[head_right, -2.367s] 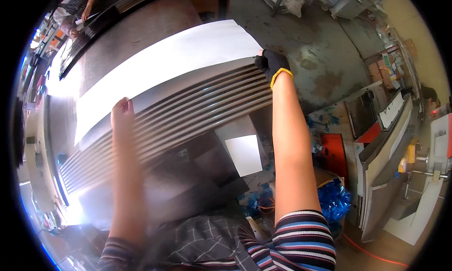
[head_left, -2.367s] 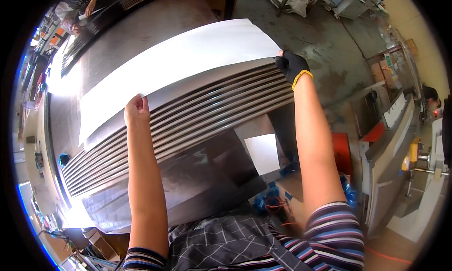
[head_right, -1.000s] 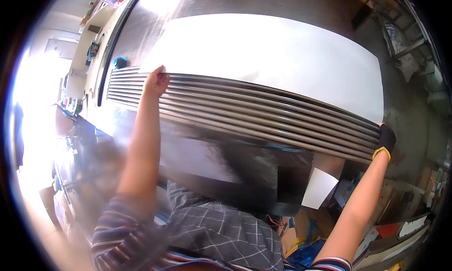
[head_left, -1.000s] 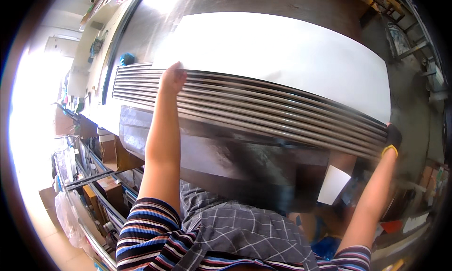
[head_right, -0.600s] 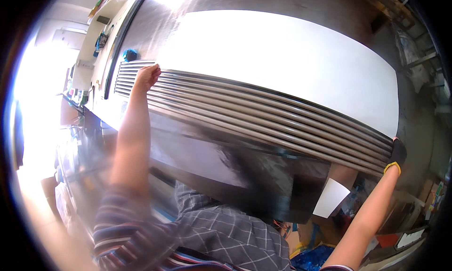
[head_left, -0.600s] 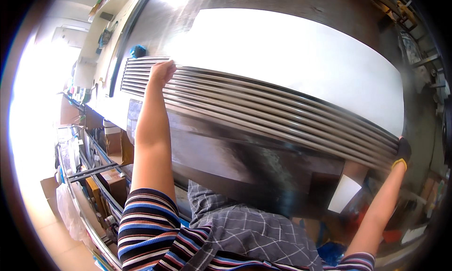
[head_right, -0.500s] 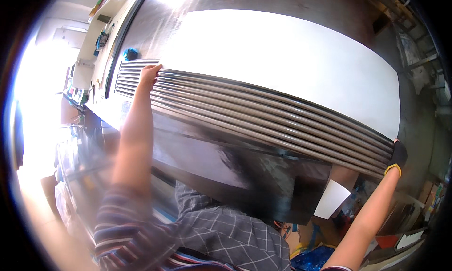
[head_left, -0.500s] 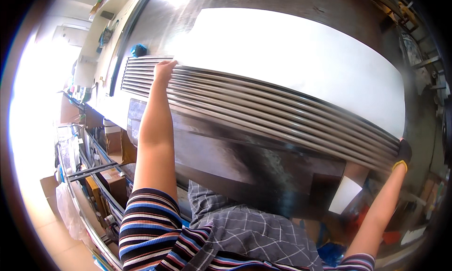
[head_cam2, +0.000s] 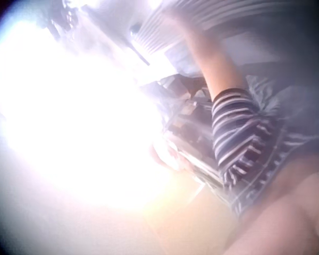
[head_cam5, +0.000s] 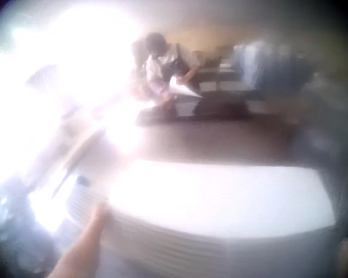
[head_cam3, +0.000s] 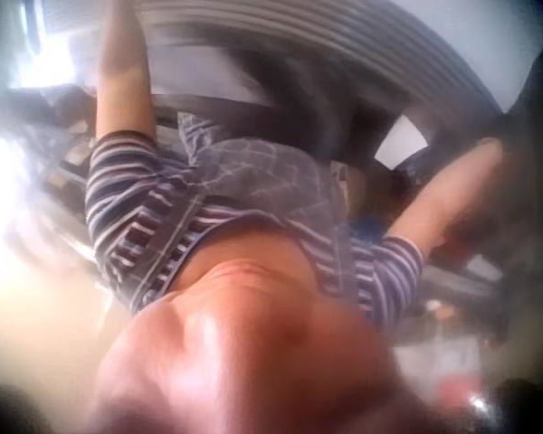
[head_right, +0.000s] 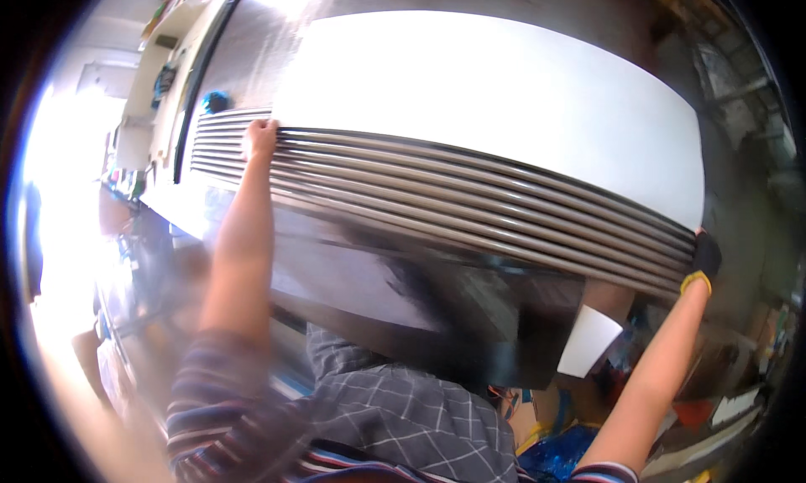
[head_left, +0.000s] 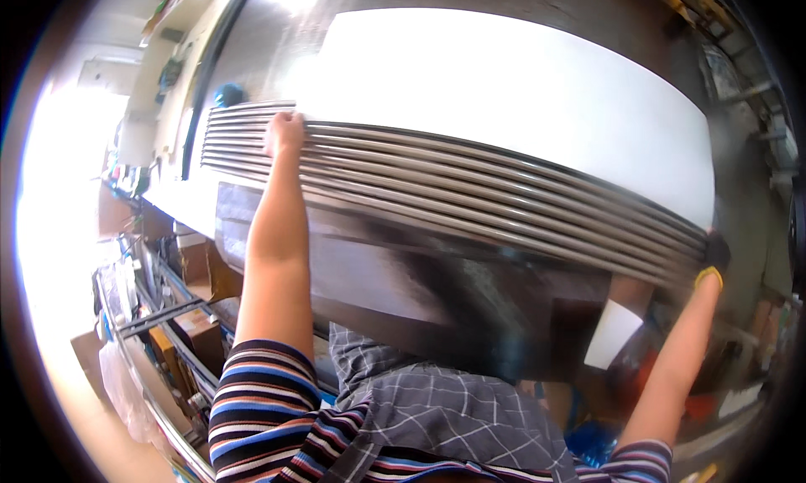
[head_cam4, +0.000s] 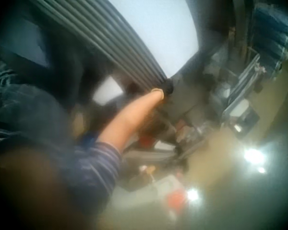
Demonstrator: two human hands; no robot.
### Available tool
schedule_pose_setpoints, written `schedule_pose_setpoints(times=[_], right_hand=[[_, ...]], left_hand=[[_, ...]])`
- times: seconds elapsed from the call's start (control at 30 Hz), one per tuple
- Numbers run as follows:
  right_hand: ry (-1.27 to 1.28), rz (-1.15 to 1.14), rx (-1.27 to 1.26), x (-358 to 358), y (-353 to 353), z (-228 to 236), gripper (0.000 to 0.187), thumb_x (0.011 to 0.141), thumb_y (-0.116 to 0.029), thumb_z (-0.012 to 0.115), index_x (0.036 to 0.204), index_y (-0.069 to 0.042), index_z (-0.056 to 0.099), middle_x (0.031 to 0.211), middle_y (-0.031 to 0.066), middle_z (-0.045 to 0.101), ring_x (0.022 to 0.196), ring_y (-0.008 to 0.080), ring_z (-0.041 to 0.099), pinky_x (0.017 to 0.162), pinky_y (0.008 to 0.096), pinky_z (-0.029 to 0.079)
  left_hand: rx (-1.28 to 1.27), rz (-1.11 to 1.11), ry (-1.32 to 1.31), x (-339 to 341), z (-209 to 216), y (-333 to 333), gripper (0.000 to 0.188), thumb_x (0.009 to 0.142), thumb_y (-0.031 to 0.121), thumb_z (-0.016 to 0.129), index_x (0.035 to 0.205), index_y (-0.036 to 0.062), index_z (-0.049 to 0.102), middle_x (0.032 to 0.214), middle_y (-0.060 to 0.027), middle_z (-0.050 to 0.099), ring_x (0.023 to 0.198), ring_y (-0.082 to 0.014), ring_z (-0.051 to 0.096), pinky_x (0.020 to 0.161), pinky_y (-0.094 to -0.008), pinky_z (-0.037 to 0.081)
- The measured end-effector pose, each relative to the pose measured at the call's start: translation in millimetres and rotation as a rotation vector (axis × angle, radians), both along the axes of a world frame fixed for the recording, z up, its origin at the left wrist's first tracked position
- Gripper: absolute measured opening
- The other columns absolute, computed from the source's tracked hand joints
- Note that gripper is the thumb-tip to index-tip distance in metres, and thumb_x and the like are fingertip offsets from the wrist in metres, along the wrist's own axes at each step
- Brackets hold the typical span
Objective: The person wipes a stack of metal rods with a brush and then applies a large white adhesive sheet over them. They smooth the sheet down and peel off the backing paper to secure it in place.
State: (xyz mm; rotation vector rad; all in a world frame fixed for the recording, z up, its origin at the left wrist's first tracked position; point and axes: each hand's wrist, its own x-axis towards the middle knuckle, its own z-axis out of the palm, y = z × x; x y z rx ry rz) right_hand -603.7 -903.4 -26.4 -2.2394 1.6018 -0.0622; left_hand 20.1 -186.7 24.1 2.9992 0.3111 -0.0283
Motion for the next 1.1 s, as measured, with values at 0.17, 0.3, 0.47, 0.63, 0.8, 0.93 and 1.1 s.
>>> schedule_pose_setpoints(times=[0.17,0.3,0.47,0.63,0.8,0.93,1.1], right_hand=[[-0.189,-0.181,-0.216,-19.8,6.4,-5.1,0.042,0.089,-0.030,0.052,0.121,-0.006,0.064,0.117,0.0200,0.066,0.109,0.0340,0.062,0.091,0.0433,0.047],[-0.274,0.153,-0.555,106.4,180.9,70.2,0.041,0.087,-0.032,0.064,0.118,-0.005,0.062,0.117,0.0178,0.065,0.110,0.0334,0.060,0.095,0.0396,0.047],[-0.329,0.191,-0.065,77.2,295.2,110.3,0.026,0.088,-0.029,0.063,0.088,-0.003,0.065,0.082,0.0163,0.065,0.074,0.0292,0.063,0.070,0.0366,0.048],[-0.134,0.280,-0.237,52.9,358.0,84.7,0.022,0.079,-0.023,0.068,0.095,-0.009,0.068,0.107,0.0124,0.065,0.101,0.0333,0.060,0.084,0.0445,0.048],[0.081,0.288,-0.364,63.1,403.4,86.2,0.046,0.077,-0.026,0.071,0.118,-0.009,0.057,0.130,0.0158,0.053,0.126,0.0353,0.045,0.102,0.0488,0.038],[-0.500,0.157,-0.343,54.2,415.9,77.5,0.040,0.077,-0.016,0.075,0.112,-0.005,0.059,0.117,0.0171,0.061,0.112,0.0324,0.057,0.095,0.0405,0.047],[-0.726,0.119,-0.124,46.0,419.7,89.1,0.029,0.079,-0.005,0.069,0.107,-0.003,0.062,0.102,0.0142,0.068,0.097,0.0299,0.065,0.089,0.0369,0.051]], left_hand=[[0.093,-0.053,-0.165,-27.1,5.2,-61.6,0.039,0.086,0.039,0.065,0.118,0.0174,0.060,0.121,-0.0109,0.058,0.116,-0.0301,0.052,0.096,-0.0486,0.039],[-0.116,-0.708,-0.390,-146.9,1.8,-104.4,0.030,0.084,0.032,0.071,0.107,0.0131,0.063,0.112,-0.0059,0.061,0.109,-0.0268,0.052,0.096,-0.0442,0.037],[-0.512,-1.362,-0.185,-318.7,27.7,-137.7,0.031,0.074,0.014,0.075,0.102,0.0121,0.063,0.102,-0.0049,0.062,0.100,-0.0280,0.055,0.088,-0.0427,0.038],[-0.540,-1.357,0.027,-377.3,22.1,-118.0,0.040,0.075,0.019,0.074,0.112,0.0096,0.063,0.118,-0.0091,0.058,0.112,-0.0304,0.052,0.097,-0.0440,0.037],[-0.484,-1.406,0.063,-390.0,15.6,-99.9,0.049,0.074,0.022,0.074,0.119,0.0086,0.060,0.129,-0.0116,0.053,0.122,-0.0320,0.047,0.105,-0.0464,0.033],[-0.523,-1.398,0.048,-393.4,14.5,-97.0,0.058,0.073,0.021,0.075,0.125,0.0072,0.055,0.132,-0.0135,0.051,0.124,-0.0338,0.046,0.106,-0.0476,0.032],[-0.608,-1.345,-0.023,-395.5,21.2,-101.6,0.065,0.069,0.013,0.071,0.131,0.0061,0.050,0.133,-0.0156,0.050,0.126,-0.0356,0.044,0.106,-0.0486,0.031]])
